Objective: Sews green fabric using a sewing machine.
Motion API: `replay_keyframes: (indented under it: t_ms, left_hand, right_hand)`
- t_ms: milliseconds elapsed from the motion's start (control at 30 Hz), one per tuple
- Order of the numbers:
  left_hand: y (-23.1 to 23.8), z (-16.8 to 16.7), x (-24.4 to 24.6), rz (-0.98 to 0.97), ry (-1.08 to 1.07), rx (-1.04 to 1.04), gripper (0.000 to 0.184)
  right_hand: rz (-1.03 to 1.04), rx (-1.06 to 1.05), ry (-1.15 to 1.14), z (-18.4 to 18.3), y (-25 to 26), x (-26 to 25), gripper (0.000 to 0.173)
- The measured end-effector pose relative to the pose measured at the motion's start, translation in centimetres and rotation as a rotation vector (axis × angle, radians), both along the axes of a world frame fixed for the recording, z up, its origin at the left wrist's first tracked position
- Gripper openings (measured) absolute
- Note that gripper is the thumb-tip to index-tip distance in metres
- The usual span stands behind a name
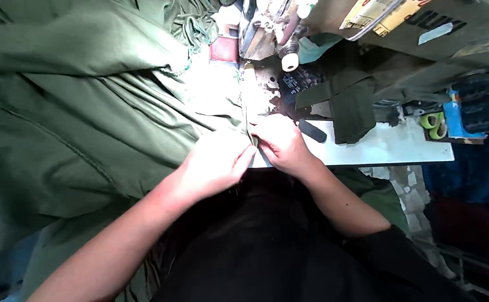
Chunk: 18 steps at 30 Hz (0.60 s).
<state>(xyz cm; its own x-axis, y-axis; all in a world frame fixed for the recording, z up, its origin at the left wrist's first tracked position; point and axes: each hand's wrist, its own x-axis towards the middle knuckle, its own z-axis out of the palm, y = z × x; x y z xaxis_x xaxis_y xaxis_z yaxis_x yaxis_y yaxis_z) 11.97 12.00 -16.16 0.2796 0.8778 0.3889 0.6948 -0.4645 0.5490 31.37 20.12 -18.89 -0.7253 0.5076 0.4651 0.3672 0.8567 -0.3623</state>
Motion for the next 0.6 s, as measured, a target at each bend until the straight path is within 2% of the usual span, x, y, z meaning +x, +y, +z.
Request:
replay_keyframes:
  t_ms: [133, 233, 300, 400, 467, 600]
  left_hand:
    - [5.3, 1.4, -2.5, -0.019, 0.192, 0.032, 0.029]
    - [9.5, -0.9, -3.6, -0.147, 0.308, 0.182, 0.026]
    - [11.0, -2.0, -3.8, -0.238, 0.389, 0.207, 0.028]
    - [11.5, -2.6, -3.9, -0.280, 0.411, 0.211, 0.027]
    - [10.7, -2.7, -4.3, -0.279, 0.421, 0.202, 0.029]
    - [9.3, -2.0, -4.4, -0.123, 0.394, 0.072, 0.036]
  right_hand:
    - [-0.022, -0.045, 0.019, -1.3, -0.2, 0.2, 0.023]
    - [-0.046, -0.127, 0.086, -1.8, -0.2, 0.2, 0.023]
    - [-0.059, -0.171, 0.116, -1.9, -0.2, 0.2, 0.023]
    - [-0.064, -0.192, 0.139, -2.0, -0.4, 0.2, 0.022]
    - [-0.064, -0.129, 0.102, -2.1, -0.6, 0.2, 0.022]
    - [-0.055, 0.007, -0.009, -2.4, -0.8, 0.1, 0.022]
